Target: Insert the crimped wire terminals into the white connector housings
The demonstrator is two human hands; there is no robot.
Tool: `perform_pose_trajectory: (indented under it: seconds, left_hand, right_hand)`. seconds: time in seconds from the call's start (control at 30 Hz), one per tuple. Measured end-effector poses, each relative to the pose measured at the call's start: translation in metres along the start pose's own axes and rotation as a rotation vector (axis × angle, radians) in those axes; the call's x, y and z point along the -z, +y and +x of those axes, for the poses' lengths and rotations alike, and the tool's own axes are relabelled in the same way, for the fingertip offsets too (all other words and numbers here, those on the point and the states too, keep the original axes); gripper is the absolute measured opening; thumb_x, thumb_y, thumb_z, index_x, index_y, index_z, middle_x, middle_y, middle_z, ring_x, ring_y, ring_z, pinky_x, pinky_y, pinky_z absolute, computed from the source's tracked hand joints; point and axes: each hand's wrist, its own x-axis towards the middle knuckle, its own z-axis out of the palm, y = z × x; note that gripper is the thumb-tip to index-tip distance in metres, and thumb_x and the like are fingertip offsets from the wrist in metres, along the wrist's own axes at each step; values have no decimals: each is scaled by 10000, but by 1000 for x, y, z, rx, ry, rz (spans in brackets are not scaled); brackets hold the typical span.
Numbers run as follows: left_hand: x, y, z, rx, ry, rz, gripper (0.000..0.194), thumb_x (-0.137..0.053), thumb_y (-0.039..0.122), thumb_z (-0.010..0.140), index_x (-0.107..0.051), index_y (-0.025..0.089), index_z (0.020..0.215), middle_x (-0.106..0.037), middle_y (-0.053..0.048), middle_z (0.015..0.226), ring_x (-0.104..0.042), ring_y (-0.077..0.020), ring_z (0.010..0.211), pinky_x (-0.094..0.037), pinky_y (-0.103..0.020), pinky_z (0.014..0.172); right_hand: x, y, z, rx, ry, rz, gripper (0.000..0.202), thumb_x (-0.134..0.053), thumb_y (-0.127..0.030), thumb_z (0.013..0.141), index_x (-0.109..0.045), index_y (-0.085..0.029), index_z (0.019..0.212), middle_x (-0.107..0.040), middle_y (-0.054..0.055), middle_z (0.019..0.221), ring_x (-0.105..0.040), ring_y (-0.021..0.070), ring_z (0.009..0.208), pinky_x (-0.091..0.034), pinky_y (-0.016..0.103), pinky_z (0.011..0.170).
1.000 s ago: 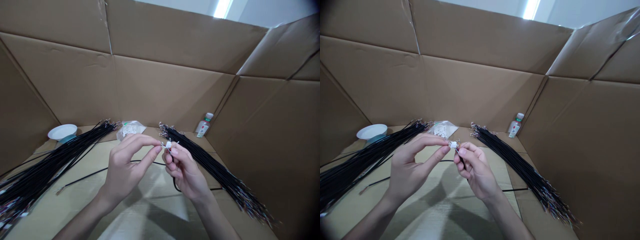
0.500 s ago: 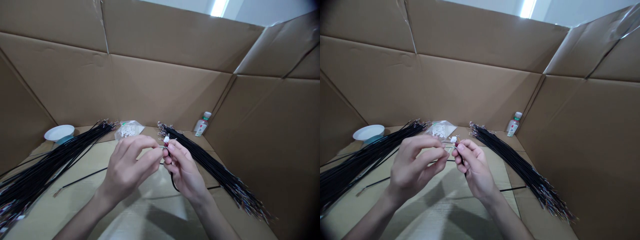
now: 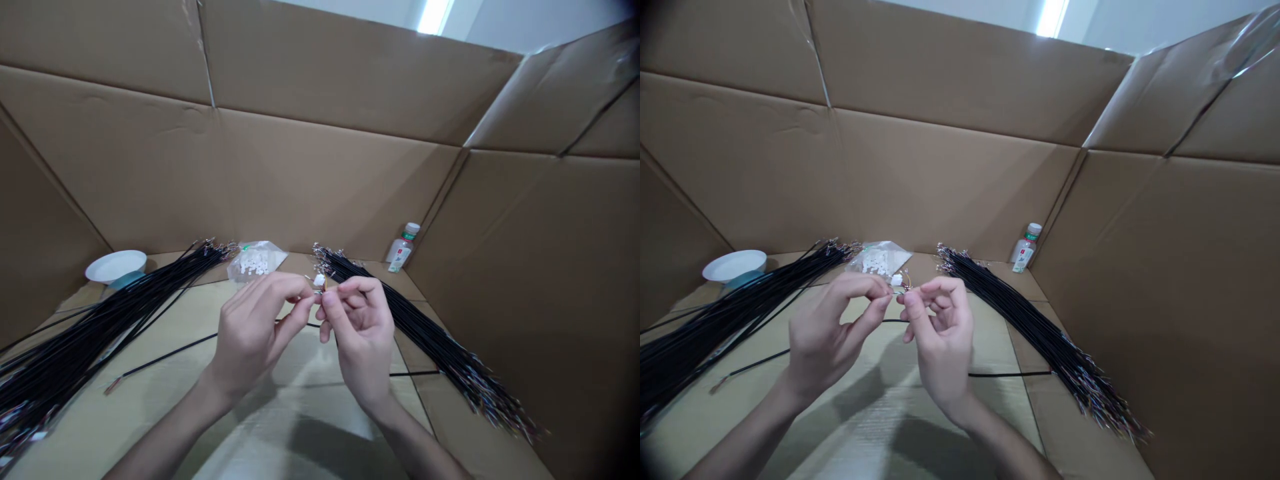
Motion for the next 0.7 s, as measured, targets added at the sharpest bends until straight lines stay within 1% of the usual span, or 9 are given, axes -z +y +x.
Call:
perform_pose_trajectory:
  seconds: [0.1,0.2,0.27,0.37,0.43,0.5,0.57,0.63,0.7]
  left_hand:
    - [-3,4,-2,107,30,-87,144,-627,64,993,-593,202,1017,-697,21,913,-674,-97,828,-518,-212,780]
    - [-4,6,-3,153,51,-104,140,-630,78,996,-597,211,1022,-693,27,918,-663,-92,815,-526,-201,763]
    - [-4,8,-3,175,57,-103,130,-638,95,997,-602,218,1018,-693,29,914,-658,-96,802,-532,-204,746]
    - [-3,10,-3,225,41,-121,124,-643,107,997,-615,227,1013,-701,28,913,-655,-103,789,-541,-217,731]
    - [-2,11,-4,265,21,-157,118,-648,117,997,-631,233,1012,-710,20,922,-660,-112,799,-551,-230,734]
    - [-2,14,-5,310,15,-192,102,-661,137,994,-656,238,1008,-726,12,931,-670,-123,809,-563,-243,737]
    - [-1,16,-5,373,18,-219,83,-687,159,982,-685,241,989,-742,13,916,-677,-125,787,-569,-243,718]
    - [1,17,-2,463,23,-268,63,-716,175,962,-709,236,949,-749,17,875,-676,-119,744,-570,-229,682]
    - [4,17,2,568,34,-380,49,-734,207,952,-712,223,912,-750,16,830,-670,-111,698,-567,-210,645]
  right_hand:
    - [1,4,-3,124,-9,-112,88,-736,-187,953,-690,-261,971,-725,-13,866,-651,94,654,-556,161,488]
    - [5,7,-5,189,-57,-225,133,-689,-174,987,-743,-284,1039,-718,-9,903,-632,85,645,-547,171,491]
    - [8,7,-5,212,-99,-295,149,-683,-193,996,-763,-292,1073,-718,7,943,-653,105,706,-535,192,496]
    - [13,6,-4,215,-129,-363,126,-719,-212,979,-767,-291,1065,-733,20,962,-686,144,805,-537,241,553]
    - [14,4,-3,216,-125,-394,103,-719,-214,981,-762,-289,1036,-735,15,945,-688,152,817,-541,269,600]
    - [14,3,-1,256,-118,-443,95,-702,-205,989,-751,-281,1017,-735,9,926,-682,152,806,-542,280,627]
    - [13,2,1,343,-126,-516,109,-690,-174,988,-737,-267,1021,-734,6,916,-672,146,783,-543,275,635]
    - [13,1,2,437,-138,-582,135,-680,-134,982,-719,-254,1028,-731,1,903,-666,138,761,-545,263,637]
    - [13,1,3,478,-150,-626,144,-672,-113,980,-701,-246,1028,-724,-4,895,-663,131,748,-548,254,645]
